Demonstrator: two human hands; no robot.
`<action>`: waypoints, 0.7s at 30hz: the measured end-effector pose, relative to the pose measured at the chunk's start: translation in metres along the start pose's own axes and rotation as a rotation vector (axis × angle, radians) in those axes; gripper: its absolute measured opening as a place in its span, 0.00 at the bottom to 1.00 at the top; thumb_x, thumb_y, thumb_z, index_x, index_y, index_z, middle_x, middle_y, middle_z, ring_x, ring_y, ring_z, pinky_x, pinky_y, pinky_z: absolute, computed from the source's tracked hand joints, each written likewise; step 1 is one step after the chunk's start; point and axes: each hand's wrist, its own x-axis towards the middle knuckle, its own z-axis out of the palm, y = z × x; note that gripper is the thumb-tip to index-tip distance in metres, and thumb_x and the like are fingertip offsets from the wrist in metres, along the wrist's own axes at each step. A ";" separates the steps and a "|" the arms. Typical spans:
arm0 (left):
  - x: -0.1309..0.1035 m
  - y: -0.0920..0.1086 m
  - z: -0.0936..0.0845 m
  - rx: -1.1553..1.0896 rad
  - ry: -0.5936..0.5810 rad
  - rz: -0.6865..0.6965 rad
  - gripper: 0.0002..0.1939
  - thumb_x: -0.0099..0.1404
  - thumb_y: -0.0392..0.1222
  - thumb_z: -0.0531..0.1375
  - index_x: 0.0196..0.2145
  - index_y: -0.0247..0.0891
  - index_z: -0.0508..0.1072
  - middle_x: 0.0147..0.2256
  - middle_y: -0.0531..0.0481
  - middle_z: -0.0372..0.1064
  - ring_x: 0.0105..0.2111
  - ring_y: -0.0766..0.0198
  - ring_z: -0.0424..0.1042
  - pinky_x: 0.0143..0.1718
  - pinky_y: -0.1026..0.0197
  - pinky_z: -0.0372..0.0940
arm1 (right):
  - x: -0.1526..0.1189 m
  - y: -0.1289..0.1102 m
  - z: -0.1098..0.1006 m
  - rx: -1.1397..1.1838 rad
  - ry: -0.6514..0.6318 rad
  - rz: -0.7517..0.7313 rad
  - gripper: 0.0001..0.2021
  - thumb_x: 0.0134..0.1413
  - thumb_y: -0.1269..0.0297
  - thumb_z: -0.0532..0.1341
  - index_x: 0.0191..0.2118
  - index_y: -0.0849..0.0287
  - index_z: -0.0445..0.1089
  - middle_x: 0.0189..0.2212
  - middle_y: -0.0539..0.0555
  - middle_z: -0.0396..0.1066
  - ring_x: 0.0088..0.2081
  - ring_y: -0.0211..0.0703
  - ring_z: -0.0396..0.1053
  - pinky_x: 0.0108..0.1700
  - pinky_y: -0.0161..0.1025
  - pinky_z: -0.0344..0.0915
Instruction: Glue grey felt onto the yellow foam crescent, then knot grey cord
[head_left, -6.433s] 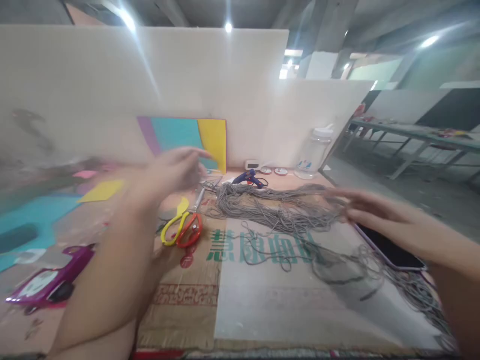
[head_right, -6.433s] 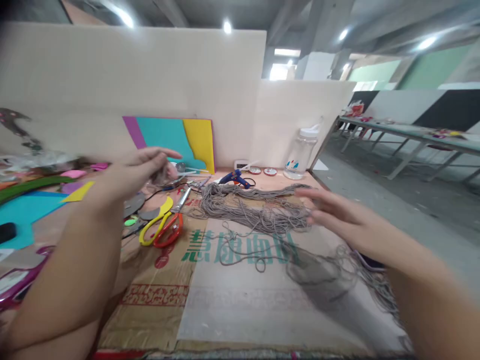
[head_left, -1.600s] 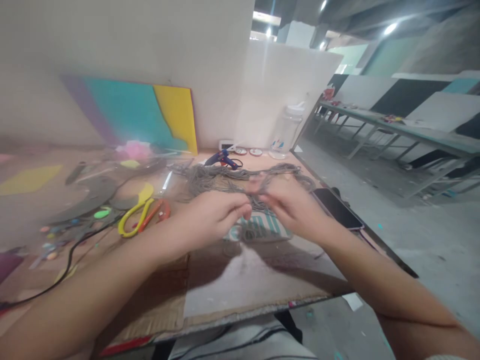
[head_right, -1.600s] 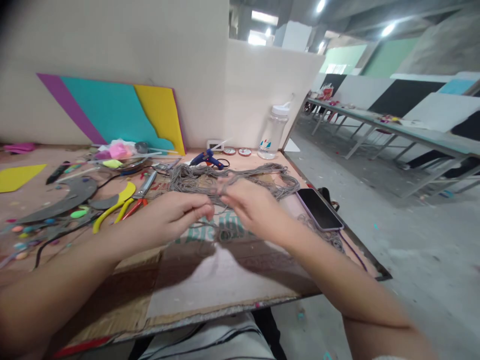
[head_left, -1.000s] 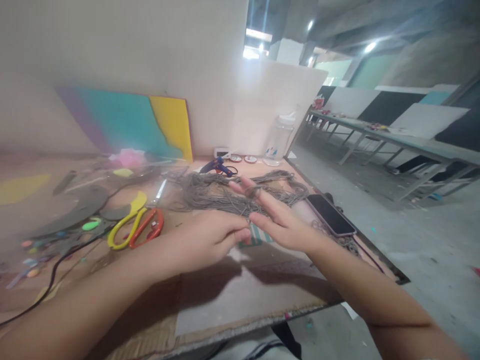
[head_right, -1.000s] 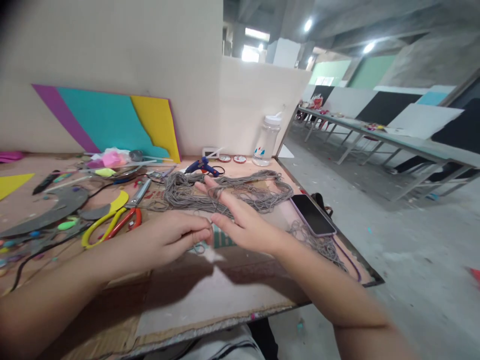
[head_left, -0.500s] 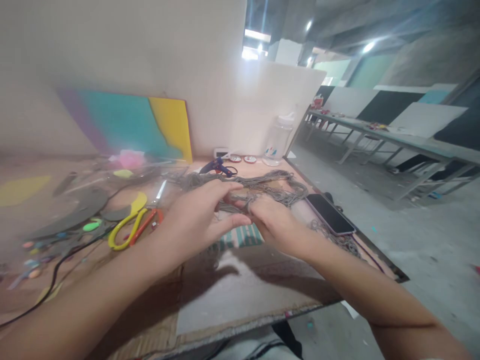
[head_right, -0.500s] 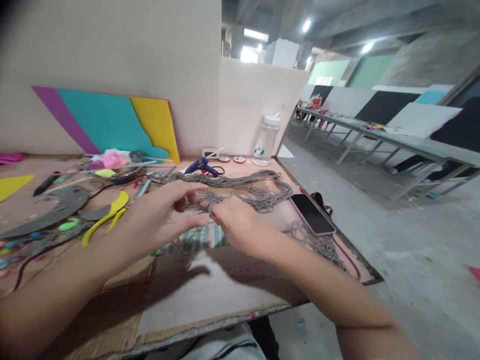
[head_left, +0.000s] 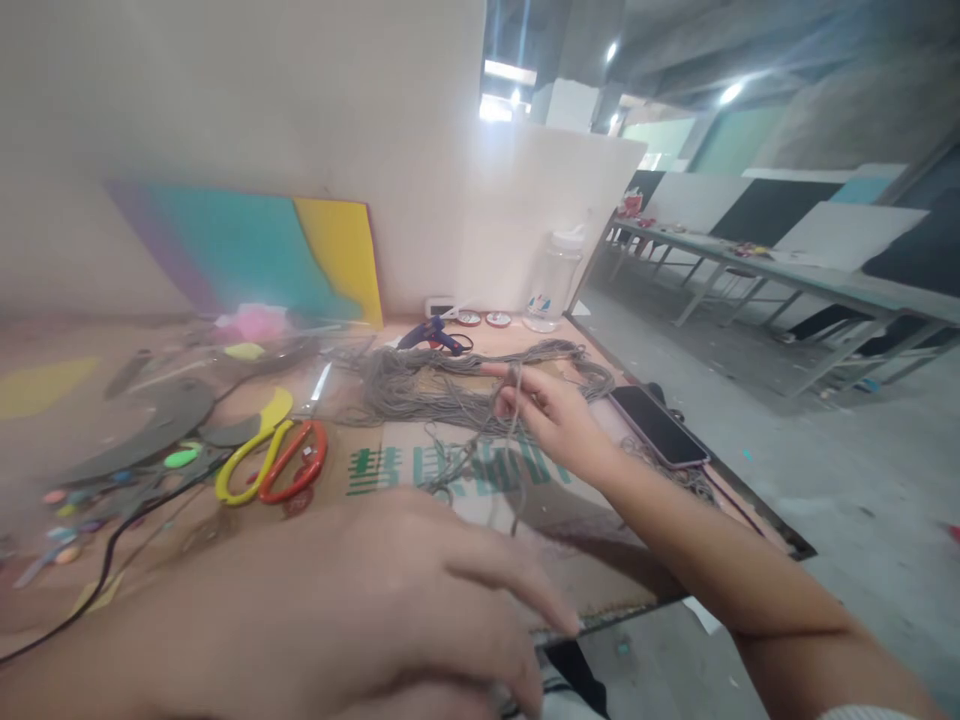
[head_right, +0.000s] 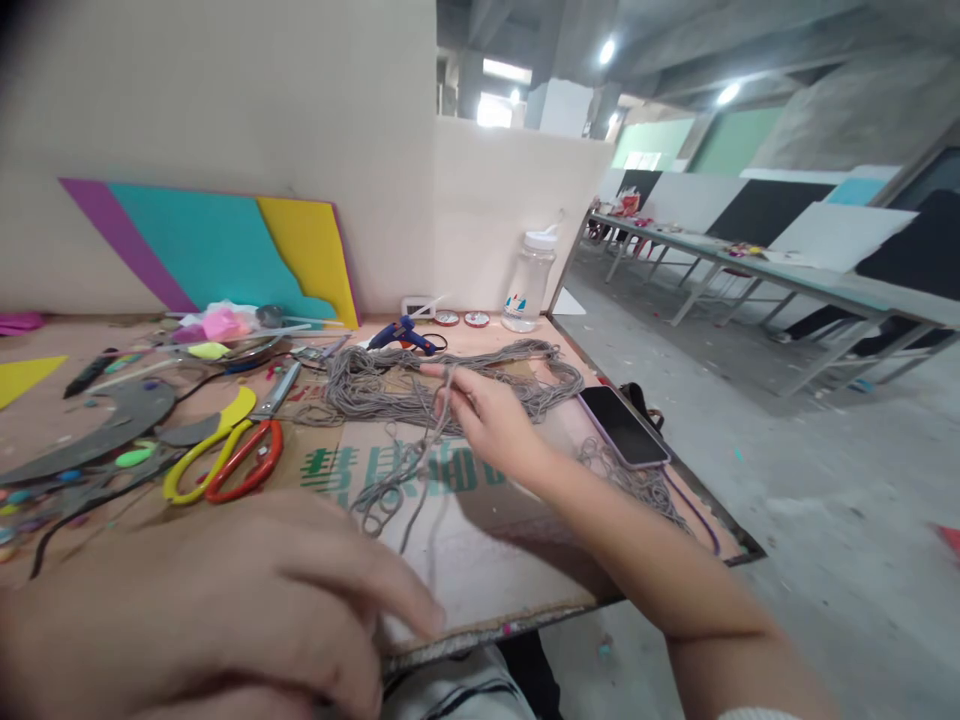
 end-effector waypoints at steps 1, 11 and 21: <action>0.000 -0.001 0.000 0.036 0.058 0.021 0.09 0.69 0.46 0.57 0.37 0.48 0.78 0.44 0.50 0.78 0.41 0.61 0.76 0.44 0.62 0.71 | 0.000 -0.001 -0.001 0.092 0.025 0.028 0.17 0.67 0.67 0.51 0.55 0.61 0.69 0.29 0.51 0.73 0.30 0.38 0.68 0.37 0.37 0.65; 0.033 -0.065 0.003 -0.097 0.477 -0.415 0.19 0.72 0.53 0.49 0.41 0.37 0.73 0.30 0.51 0.72 0.28 0.65 0.70 0.29 0.64 0.65 | 0.004 -0.025 -0.008 0.279 0.065 0.027 0.17 0.66 0.56 0.55 0.53 0.60 0.70 0.30 0.52 0.72 0.32 0.38 0.69 0.38 0.37 0.66; 0.020 -0.084 -0.019 0.306 0.466 -0.424 0.18 0.72 0.50 0.49 0.36 0.39 0.73 0.34 0.50 0.74 0.35 0.61 0.71 0.37 0.61 0.63 | -0.012 -0.040 -0.040 0.566 0.075 -0.089 0.19 0.66 0.45 0.46 0.36 0.49 0.66 0.34 0.51 0.72 0.42 0.46 0.73 0.46 0.51 0.68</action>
